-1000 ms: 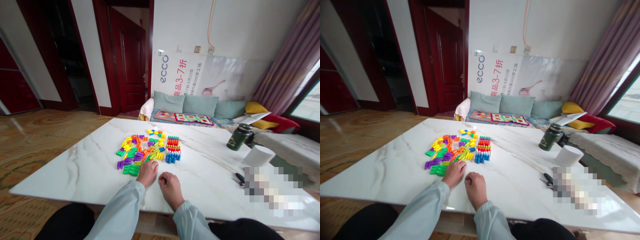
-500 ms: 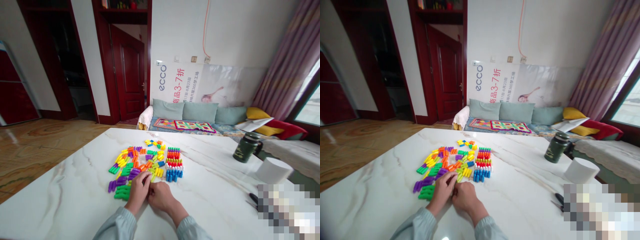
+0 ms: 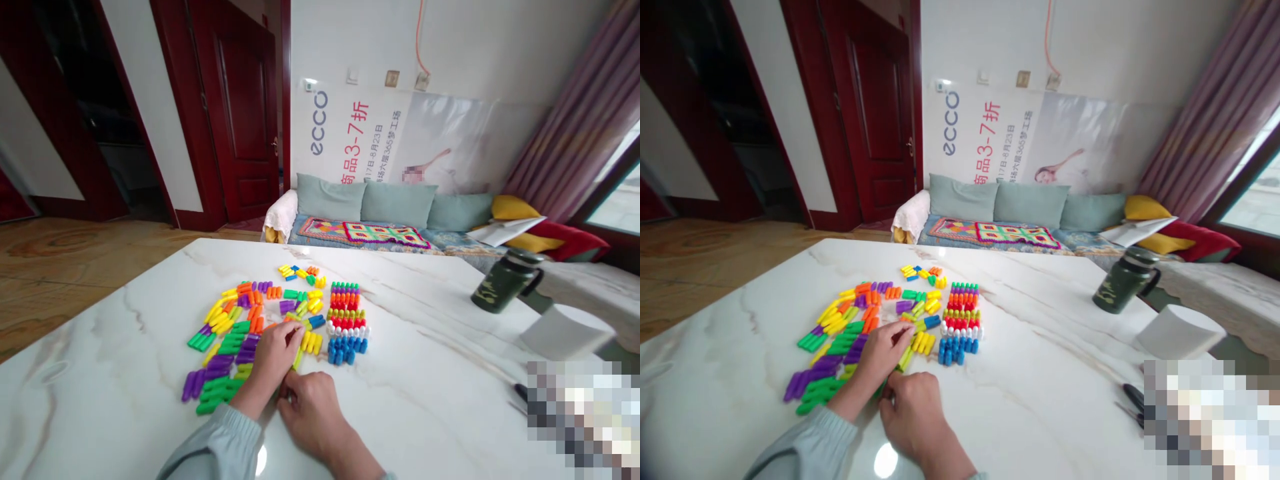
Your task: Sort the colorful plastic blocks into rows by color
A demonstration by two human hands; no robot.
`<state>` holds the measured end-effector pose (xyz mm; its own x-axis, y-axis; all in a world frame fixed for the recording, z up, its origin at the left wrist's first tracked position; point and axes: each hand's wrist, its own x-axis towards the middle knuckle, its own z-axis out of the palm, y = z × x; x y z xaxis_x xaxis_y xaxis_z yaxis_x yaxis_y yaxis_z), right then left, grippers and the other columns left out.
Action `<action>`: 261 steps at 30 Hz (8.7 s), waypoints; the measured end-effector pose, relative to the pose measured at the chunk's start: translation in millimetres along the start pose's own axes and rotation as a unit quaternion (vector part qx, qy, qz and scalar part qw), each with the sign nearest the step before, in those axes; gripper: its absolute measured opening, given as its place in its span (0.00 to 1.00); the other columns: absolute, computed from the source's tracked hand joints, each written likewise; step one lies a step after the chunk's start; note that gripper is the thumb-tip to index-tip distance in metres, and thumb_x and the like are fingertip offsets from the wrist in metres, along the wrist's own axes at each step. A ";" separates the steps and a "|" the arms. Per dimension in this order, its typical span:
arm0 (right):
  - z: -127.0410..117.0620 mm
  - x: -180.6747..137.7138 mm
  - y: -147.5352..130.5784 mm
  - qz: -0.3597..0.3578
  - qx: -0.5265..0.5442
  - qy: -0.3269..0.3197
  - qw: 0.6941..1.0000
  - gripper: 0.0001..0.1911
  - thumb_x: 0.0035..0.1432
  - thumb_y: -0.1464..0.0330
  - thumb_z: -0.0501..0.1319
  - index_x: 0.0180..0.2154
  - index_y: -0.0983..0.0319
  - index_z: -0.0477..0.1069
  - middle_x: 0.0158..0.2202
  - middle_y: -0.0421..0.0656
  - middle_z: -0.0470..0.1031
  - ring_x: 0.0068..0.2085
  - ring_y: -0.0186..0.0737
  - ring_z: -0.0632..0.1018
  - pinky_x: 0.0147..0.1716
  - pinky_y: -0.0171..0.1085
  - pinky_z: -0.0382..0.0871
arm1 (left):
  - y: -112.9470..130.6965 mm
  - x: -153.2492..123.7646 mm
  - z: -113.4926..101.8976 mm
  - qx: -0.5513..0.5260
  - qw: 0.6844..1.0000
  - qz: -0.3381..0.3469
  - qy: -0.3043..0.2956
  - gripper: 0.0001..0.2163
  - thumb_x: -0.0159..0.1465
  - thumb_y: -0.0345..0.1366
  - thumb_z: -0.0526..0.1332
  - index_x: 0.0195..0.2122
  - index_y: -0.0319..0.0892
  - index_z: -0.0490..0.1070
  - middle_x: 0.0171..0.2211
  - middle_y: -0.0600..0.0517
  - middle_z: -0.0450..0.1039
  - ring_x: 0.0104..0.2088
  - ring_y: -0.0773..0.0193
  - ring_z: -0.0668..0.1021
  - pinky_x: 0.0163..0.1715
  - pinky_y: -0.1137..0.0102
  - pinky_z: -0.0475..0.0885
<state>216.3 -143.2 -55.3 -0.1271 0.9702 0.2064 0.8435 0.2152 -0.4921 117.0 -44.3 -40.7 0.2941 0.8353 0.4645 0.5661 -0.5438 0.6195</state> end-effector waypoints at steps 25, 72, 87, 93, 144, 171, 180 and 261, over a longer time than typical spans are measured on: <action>-8.9 -2.1 -4.4 0.019 0.033 0.003 0.999 0.05 0.50 0.72 0.59 0.28 0.58 0.73 0.23 0.37 0.76 0.26 0.34 0.74 0.27 0.32 0.51 | 14.0 -1.7 -19.9 -0.005 0.999 0.019 0.027 0.08 0.65 0.33 0.58 0.37 0.43 0.78 0.36 0.50 0.81 0.36 0.61 0.81 0.39 0.69 0.74; -4.9 5.1 8.4 -0.045 0.094 0.127 0.986 0.14 0.57 0.71 0.59 0.46 0.59 0.72 0.45 0.44 0.72 0.42 0.40 0.78 0.42 0.37 0.73 | -27.0 -80.0 -83.4 0.135 0.981 0.121 -0.062 0.14 0.60 0.29 0.61 0.46 0.48 0.75 0.56 0.49 0.70 0.53 0.52 0.73 0.53 0.56 0.71; -0.9 6.6 9.7 -0.072 0.258 0.188 0.945 0.21 0.60 0.73 0.54 0.55 0.58 0.67 0.59 0.52 0.65 0.48 0.41 0.76 0.36 0.36 0.76 | -33.7 -79.3 -80.9 0.132 0.979 0.152 -0.045 0.11 0.65 0.30 0.59 0.45 0.48 0.76 0.53 0.49 0.73 0.51 0.54 0.75 0.51 0.57 0.72; -10.8 3.8 2.5 -0.072 0.152 0.104 0.980 0.08 0.56 0.73 0.60 0.39 0.59 0.74 0.38 0.43 0.75 0.38 0.38 0.76 0.38 0.35 0.71 | -31.4 -78.8 -81.8 0.124 0.980 0.148 -0.041 0.12 0.63 0.29 0.60 0.44 0.49 0.77 0.52 0.49 0.73 0.50 0.55 0.75 0.50 0.58 0.72; -7.1 7.9 1.5 -0.027 0.114 0.072 0.990 0.09 0.50 0.73 0.61 0.36 0.58 0.69 0.36 0.38 0.70 0.32 0.35 0.75 0.32 0.34 0.66 | -94.8 20.1 -111.0 -0.136 0.977 -0.136 0.091 0.16 0.53 0.30 0.63 0.45 0.41 0.74 0.41 0.50 0.77 0.38 0.61 0.78 0.39 0.70 0.72; 12.4 34.3 -7.7 0.016 0.413 0.223 0.883 0.25 0.57 0.66 0.62 0.56 0.60 0.66 0.56 0.52 0.69 0.44 0.44 0.78 0.33 0.37 0.76 | -41.0 -4.9 -50.4 -0.093 0.985 -0.031 0.142 0.20 0.58 0.27 0.58 0.51 0.46 0.73 0.53 0.47 0.71 0.57 0.53 0.70 0.61 0.55 0.61; -4.9 13.6 -29.6 -0.153 0.265 0.211 0.928 0.09 0.64 0.69 0.55 0.31 0.60 0.70 0.27 0.40 0.71 0.29 0.34 0.73 0.29 0.32 0.62 | -16.2 14.0 -47.0 -0.040 0.995 0.038 0.083 0.13 0.61 0.29 0.56 0.44 0.44 0.76 0.45 0.48 0.76 0.49 0.57 0.76 0.54 0.60 0.69; 0.2 24.5 -11.3 0.044 0.445 0.217 0.868 0.15 0.57 0.58 0.63 0.40 0.63 0.74 0.33 0.44 0.77 0.31 0.38 0.76 0.30 0.34 0.70 | 7.4 -39.2 -43.9 -0.318 0.939 -0.131 0.000 0.07 0.61 0.35 0.61 0.37 0.39 0.74 0.33 0.48 0.77 0.33 0.62 0.78 0.34 0.71 0.72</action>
<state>203.5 -121.9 -44.8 0.2886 0.8952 0.3397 0.0791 0.3313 -0.9402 75.9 -84.5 -26.5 0.2088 0.9470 0.2441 0.0438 -0.2584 0.9650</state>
